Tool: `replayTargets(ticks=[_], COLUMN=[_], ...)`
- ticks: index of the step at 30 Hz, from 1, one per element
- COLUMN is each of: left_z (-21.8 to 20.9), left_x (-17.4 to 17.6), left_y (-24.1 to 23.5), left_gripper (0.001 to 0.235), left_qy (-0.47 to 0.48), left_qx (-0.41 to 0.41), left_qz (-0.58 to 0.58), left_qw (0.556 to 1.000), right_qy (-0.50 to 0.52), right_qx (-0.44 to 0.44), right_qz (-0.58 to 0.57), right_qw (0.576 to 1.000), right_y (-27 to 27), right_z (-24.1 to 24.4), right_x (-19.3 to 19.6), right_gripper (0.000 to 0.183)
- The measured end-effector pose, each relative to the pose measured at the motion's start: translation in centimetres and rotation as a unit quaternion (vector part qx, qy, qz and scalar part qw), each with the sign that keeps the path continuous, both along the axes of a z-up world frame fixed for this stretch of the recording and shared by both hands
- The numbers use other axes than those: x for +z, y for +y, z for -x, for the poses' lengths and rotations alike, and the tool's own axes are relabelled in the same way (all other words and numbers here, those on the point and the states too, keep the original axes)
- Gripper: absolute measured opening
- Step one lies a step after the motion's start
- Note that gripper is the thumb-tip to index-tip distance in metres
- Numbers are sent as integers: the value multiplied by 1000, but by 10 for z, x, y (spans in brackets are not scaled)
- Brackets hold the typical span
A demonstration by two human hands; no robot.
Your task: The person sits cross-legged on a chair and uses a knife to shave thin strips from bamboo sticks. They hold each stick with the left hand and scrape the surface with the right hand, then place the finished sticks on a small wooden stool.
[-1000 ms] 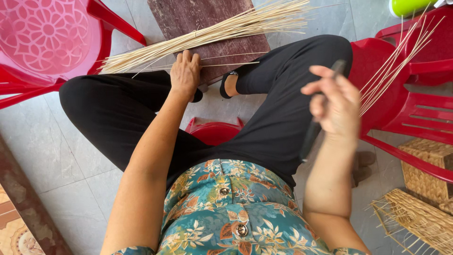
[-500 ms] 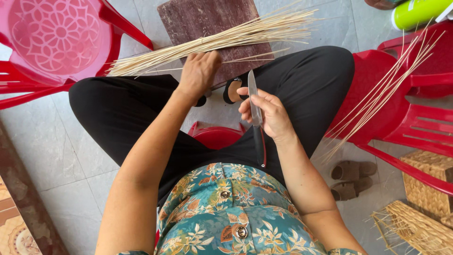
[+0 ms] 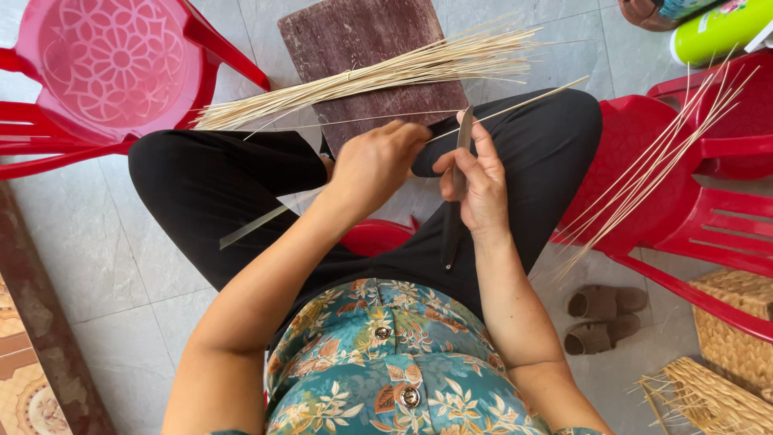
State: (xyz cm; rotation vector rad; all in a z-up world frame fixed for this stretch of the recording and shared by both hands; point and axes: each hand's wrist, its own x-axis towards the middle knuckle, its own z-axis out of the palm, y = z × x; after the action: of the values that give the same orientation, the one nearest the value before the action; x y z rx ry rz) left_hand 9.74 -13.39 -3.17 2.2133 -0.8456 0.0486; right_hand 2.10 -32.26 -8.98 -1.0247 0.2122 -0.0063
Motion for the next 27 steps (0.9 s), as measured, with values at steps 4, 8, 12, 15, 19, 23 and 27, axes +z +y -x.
replayTargets(ticks=[4, 8, 12, 15, 19, 23, 27], left_z=[22, 42, 59, 69, 83, 95, 102], left_x=[13, 21, 27, 31, 34, 35, 30], left_y=[46, 64, 79, 98, 123, 142, 152], left_gripper=[12, 10, 10, 8, 8, 8, 8], left_qy=[83, 173, 163, 128, 149, 157, 194], left_qx=[42, 84, 103, 114, 120, 118, 148], left_qz=[17, 86, 75, 65, 65, 76, 64], left_qw=[995, 978, 978, 983, 979, 978, 968], right_qy=[11, -1, 18, 2, -12, -27, -29], right_qx=[41, 133, 181, 134, 75, 48, 1], right_qz=[18, 72, 115, 114, 110, 101, 111], right_qw=[999, 989, 977, 984, 991, 993, 993], right_y=[6, 29, 48, 34, 2, -22, -40], right_z=[-2, 3, 11, 5, 1, 4, 4], right_x=[15, 33, 49, 53, 57, 55, 55], right_gripper=[58, 52, 43, 37, 34, 34, 33])
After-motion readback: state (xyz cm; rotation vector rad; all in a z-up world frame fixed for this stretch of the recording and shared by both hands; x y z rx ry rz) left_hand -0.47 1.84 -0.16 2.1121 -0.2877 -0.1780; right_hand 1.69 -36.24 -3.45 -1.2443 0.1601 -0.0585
